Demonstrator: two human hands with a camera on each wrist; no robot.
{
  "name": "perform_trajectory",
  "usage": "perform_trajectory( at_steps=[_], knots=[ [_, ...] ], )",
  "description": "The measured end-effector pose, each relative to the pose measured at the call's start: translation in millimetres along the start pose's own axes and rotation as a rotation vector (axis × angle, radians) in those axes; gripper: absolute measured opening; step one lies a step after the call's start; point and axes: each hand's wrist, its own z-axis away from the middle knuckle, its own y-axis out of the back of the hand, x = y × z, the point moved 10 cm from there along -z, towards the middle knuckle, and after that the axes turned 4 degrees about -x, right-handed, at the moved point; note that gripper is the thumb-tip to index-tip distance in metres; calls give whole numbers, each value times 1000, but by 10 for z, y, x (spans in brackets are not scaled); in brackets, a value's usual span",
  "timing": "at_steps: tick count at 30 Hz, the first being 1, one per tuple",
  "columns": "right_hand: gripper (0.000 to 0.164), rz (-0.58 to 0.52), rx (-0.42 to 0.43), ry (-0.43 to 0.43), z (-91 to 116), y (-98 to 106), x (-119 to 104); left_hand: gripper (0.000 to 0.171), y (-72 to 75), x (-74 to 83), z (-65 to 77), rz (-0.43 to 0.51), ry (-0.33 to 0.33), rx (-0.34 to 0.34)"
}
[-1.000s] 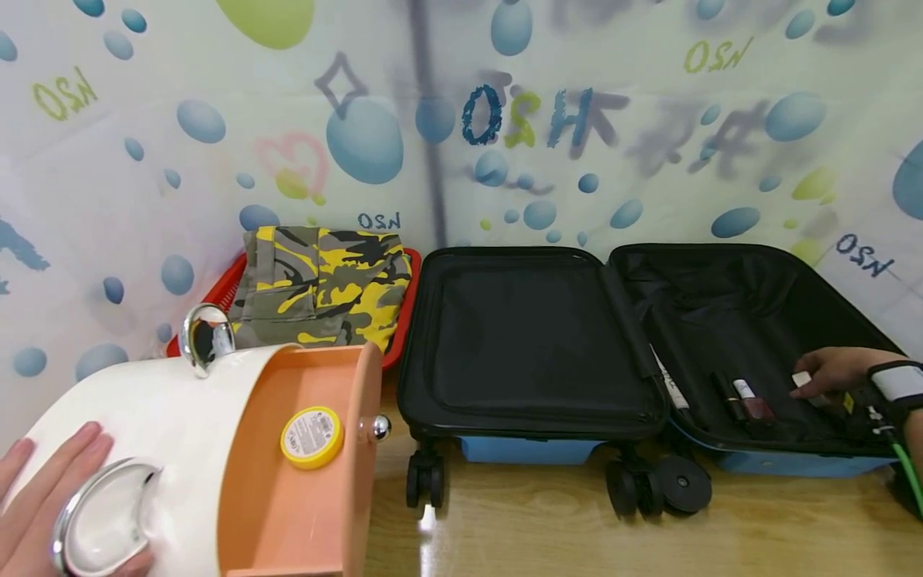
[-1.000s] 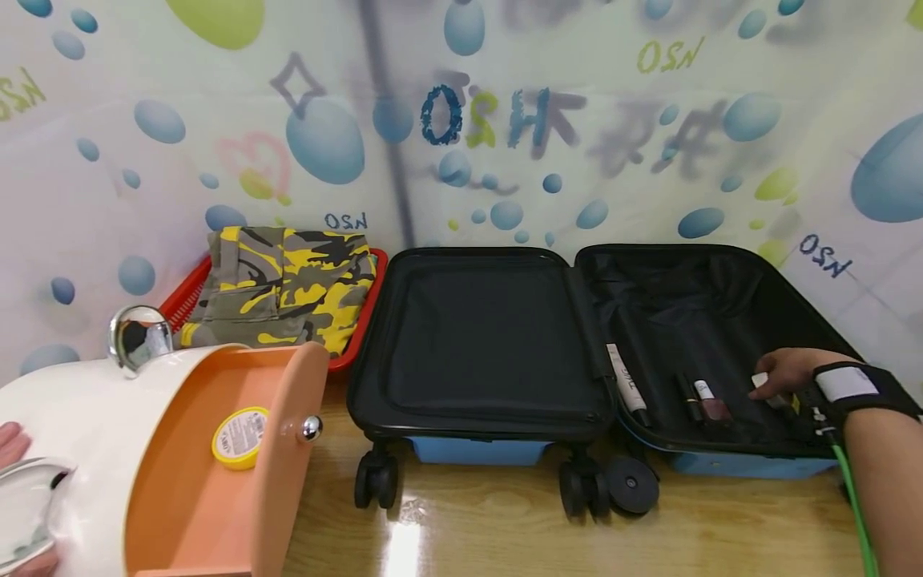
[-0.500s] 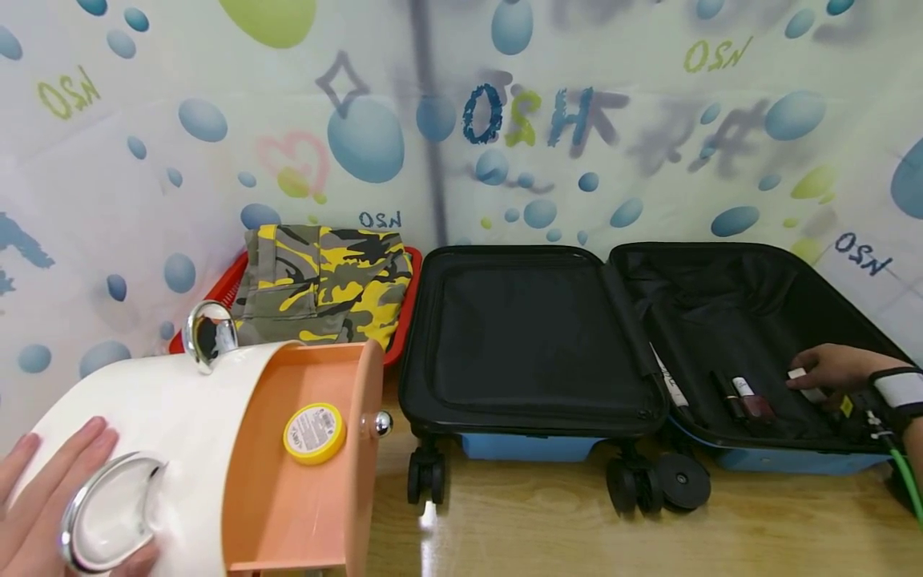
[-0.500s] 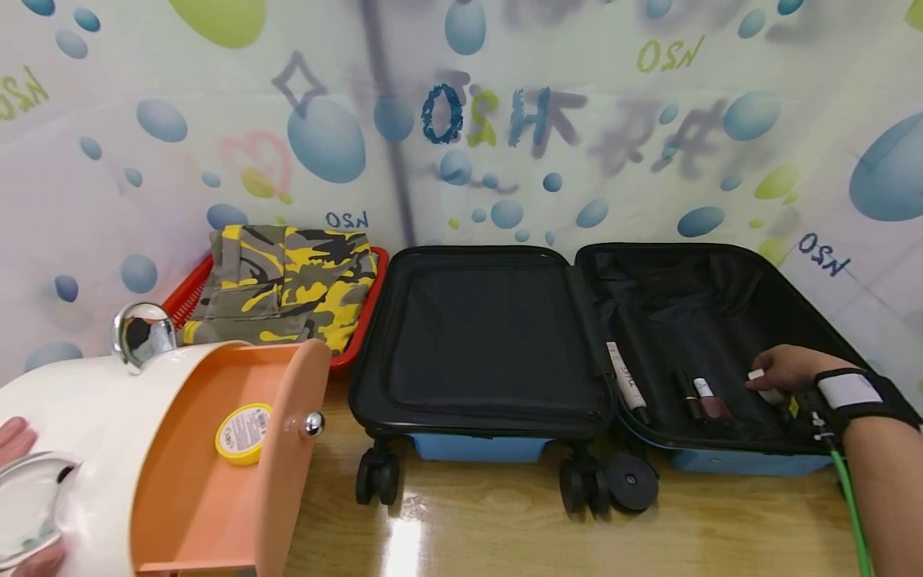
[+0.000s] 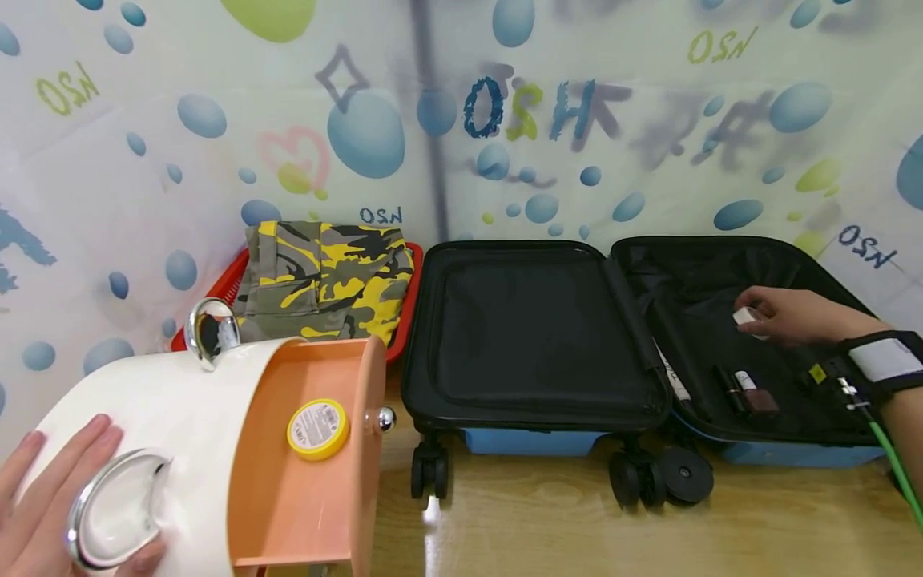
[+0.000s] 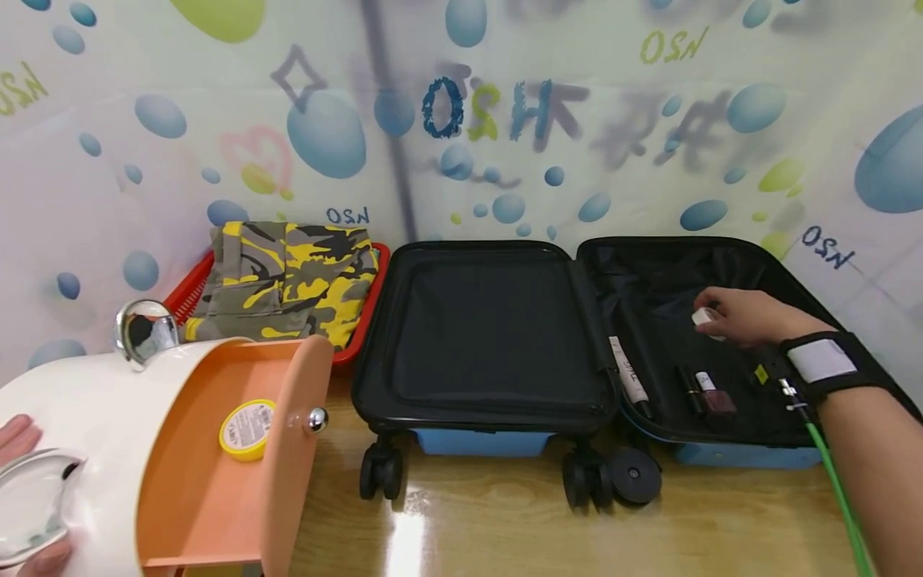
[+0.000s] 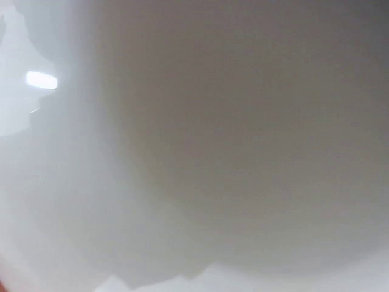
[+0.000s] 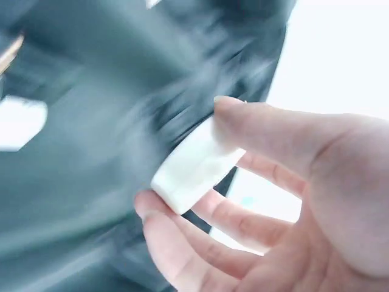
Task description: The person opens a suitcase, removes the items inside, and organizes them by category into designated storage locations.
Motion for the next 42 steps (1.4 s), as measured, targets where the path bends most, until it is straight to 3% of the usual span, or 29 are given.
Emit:
perform_trajectory(
  at_steps=[4, 7, 11, 13, 15, 18, 25, 29, 32, 37, 42],
  knots=[
    [38, 96, 120, 158, -88, 320, -838, 121, 3, -11, 13, -53, 1, -14],
    [38, 114, 170, 265, -58, 489, -1516, 115, 71, 84, -14, -68, -98, 77],
    [38, 135, 216, 433, 88, 639, -2448, 109, 159, 228, -22, -80, -286, 230],
    [38, 144, 235, 549, 193, 671, -2886, 110, 136, 237, -27, -97, -318, 223],
    [38, 150, 254, 665, 306, 673, -3274, 112, 74, 209, -37, -120, -306, 160],
    [39, 145, 268, 818, 474, 642, -3753, 113, 40, 188, -27, -128, -285, 128],
    [41, 92, 324, 1060, 768, 612, -4578, 109, 105, 239, -16, -115, -310, 176],
    [41, 113, 313, 1145, 799, 563, -4951, 105, 172, 284, -18, -75, -372, 265],
    [43, 140, 256, 1146, 741, 501, -5166, 105, 174, 279, -15, -68, -372, 272],
    [39, 189, 138, 1106, 618, 359, -5470, 110, 148, 251, -2, -93, -300, 187],
    [38, 258, 35, 1006, 478, 216, -5668, 112, 132, 249, -27, -94, -262, 141]
  ],
)
